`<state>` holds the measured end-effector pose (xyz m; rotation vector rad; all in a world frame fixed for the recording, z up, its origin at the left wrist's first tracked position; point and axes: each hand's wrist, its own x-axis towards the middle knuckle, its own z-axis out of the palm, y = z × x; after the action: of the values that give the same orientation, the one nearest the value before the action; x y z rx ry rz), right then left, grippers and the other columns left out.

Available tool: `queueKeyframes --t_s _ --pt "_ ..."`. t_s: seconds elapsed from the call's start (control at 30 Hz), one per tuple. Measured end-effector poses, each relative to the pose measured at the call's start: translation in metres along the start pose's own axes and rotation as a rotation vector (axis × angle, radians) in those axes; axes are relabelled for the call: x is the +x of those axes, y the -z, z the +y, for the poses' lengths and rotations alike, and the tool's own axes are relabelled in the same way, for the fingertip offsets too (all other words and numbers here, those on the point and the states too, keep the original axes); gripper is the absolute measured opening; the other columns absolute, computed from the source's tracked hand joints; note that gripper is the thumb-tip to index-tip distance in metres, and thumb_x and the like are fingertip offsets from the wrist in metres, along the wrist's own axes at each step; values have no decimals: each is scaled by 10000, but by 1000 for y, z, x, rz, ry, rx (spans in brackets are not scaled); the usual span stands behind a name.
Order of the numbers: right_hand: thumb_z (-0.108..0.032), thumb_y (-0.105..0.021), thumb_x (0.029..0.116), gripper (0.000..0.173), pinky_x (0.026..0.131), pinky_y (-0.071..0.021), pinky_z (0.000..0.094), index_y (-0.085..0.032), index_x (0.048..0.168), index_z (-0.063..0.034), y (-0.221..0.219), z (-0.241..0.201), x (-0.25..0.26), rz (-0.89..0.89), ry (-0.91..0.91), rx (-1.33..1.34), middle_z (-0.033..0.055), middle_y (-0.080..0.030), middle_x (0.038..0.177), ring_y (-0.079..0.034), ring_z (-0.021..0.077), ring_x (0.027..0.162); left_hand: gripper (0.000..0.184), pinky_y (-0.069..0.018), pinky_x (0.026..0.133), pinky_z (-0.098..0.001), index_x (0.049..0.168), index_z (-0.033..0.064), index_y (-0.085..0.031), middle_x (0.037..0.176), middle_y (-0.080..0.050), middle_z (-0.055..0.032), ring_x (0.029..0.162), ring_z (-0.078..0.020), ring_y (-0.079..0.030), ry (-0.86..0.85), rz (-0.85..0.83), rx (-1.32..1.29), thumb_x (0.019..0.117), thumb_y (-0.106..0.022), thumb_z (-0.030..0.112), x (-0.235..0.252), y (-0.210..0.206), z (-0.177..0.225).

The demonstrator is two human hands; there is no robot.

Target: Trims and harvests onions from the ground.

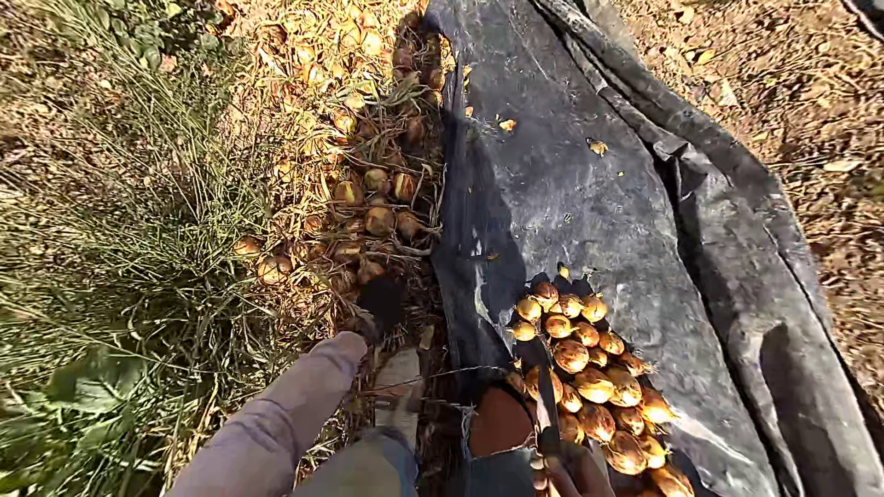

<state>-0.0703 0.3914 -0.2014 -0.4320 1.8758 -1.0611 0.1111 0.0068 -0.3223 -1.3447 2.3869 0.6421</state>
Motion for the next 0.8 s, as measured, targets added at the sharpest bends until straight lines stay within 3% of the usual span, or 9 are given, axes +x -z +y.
queueKeyframes --t_s 0.07,0.13,0.23,0.33,0.4,0.5,0.57,0.63,0.8 --pt "-138 -589 1011 322 669 -627 393 -538 1275 38 -40 -17 58 -66 87 18 109 -717 968 -713 215 780 624 -532 836 -691 1418 191 -594 1459 -545 -177 1168 -479 -602 26 -89 52 829 -794 238 5 13 3" --pt "-160 -559 1000 307 672 -625 387 -533 1249 19 -82 -30 103 -128 94 124 113 -724 979 -717 228 787 432 -535 831 -677 1372 171 -615 1344 -620 -207 1125 -474 -632 34 -138 51 950 -697 219 6 19 8" --pt "-143 -467 1013 275 561 -573 344 -527 1221 28 -136 -36 140 -116 0 278 108 -680 872 -653 197 645 257 -543 845 -660 1172 144 -712 1192 -684 -166 1065 -436 -654 -95 -245 269 934 -654 67 24 18 11" --pt "-266 -448 1087 290 511 -526 343 -569 1184 -21 -164 -23 154 -85 -180 259 78 -584 731 -568 178 551 194 -541 830 -652 1133 125 -722 1165 -683 -178 1062 -431 -656 -144 -297 393 953 -652 142 41 16 7" --pt "-419 -518 1063 396 509 -527 375 -588 1197 -53 -166 -12 164 -128 -257 188 82 -571 707 -559 196 531 485 -552 821 -658 1204 83 -689 1255 -622 -225 1157 -477 -597 -250 -215 420 804 -823 322 37 15 -6" --pt "-574 -725 878 653 567 -551 394 -573 1267 -71 -158 -25 180 -151 -233 127 91 -635 794 -609 201 604 1016 -460 1059 -603 1436 73 -550 1530 -484 -161 1400 -379 -465 -383 -151 146 603 -929 514 12 41 -4" --pt "-647 -843 701 850 596 -551 419 -556 1265 -80 -155 -40 190 -157 -152 99 81 -637 815 -615 200 648 985 -556 944 -543 1445 121 -500 1323 -633 -113 1156 -291 -646 -305 -221 -99 617 -952 406 -5 70 18" --pt "-692 -866 611 926 578 -532 409 -555 1241 -88 -156 -46 198 -173 -69 89 52 -606 776 -586 179 631 867 -596 855 -492 1422 187 -482 1185 -669 -84 1010 -235 -686 -226 -313 -288 689 -930 308 -14 90 30" --pt "-831 -754 607 1043 594 -548 389 -539 1291 -74 -159 -37 193 -297 74 38 9 -617 781 -602 135 652 698 -612 777 -365 1359 179 -589 1044 -717 -30 882 -136 -702 -49 -531 -440 741 -906 245 -43 119 33"
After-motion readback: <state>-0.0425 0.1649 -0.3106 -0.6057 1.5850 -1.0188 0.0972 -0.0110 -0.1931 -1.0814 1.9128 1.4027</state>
